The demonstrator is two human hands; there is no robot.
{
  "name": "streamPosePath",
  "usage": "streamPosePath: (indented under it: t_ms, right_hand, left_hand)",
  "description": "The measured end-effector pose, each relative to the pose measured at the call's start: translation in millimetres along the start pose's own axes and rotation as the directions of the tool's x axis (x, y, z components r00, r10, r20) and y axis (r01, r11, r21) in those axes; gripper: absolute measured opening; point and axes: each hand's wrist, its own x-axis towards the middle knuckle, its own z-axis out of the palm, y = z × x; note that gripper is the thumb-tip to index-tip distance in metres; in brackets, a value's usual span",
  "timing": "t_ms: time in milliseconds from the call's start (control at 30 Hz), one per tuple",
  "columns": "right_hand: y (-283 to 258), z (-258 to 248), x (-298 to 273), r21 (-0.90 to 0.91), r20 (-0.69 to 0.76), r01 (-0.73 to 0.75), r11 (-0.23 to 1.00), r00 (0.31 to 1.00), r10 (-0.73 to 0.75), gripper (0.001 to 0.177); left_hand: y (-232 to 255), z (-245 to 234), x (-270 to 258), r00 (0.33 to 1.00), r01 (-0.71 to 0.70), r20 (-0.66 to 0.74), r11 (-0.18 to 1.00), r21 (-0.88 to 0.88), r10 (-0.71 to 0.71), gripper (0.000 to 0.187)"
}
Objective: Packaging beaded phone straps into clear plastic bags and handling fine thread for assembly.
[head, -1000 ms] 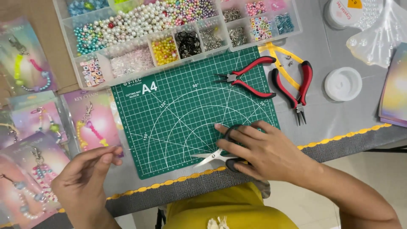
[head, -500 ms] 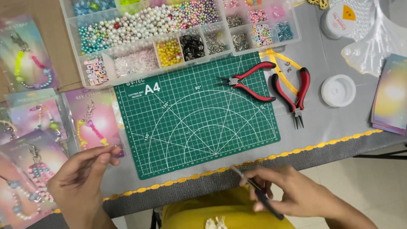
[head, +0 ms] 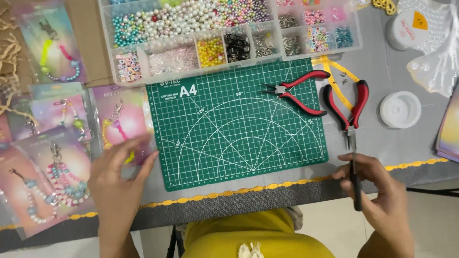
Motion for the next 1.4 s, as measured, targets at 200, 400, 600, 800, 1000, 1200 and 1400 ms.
streamPosePath:
  t_ms: [200,400,600,800,1000,1200,1400]
  right_hand:
    - [63,-27,-19,0.183,-0.155,-0.045,0.982,0.985,0.074,0.058]
    - [58,-23,-18,0.032,-0.231,-0.015,0.999,0.973,0.022,0.059]
    - [31,0,-17,0.091,-0.288,0.020,0.996,0.958,0.007,0.061]
    - [37,-6,-19,0.165,-0.270,-0.025,0.986,0.960,0.070,0.060]
    - [46,-3,-18,0.226,-0.266,-0.021,0.974,0.960,0.082,0.058]
    - [41,-5,-11,0.297,-0.202,0.047,0.954,0.979,0.015,0.049]
    - [34,0,-10,0.319,-0.143,0.009,0.948,0.989,0.039,0.046]
  left_hand:
    - [48,-37,-6,0.866,0.043,-0.427,0.811,0.583,0.261,0.039]
    - [105,56,-50,0.693,-0.718,0.108,0.667,0.199,0.713,0.013]
    - [116,116,-37,0.515,-0.841,0.160,0.532,-0.094,0.842,0.009]
    - [123,114,-18,0.538,-0.838,0.134,0.545,-0.020,0.832,0.010]
    - [112,127,-11,0.557,-0.827,0.143,0.563,-0.001,0.818,0.010]
    - [121,130,46,0.703,-0.681,0.186,0.725,-0.105,0.687,0.027]
    - [141,155,53,0.614,-0.788,0.135,0.615,0.034,0.778,0.040]
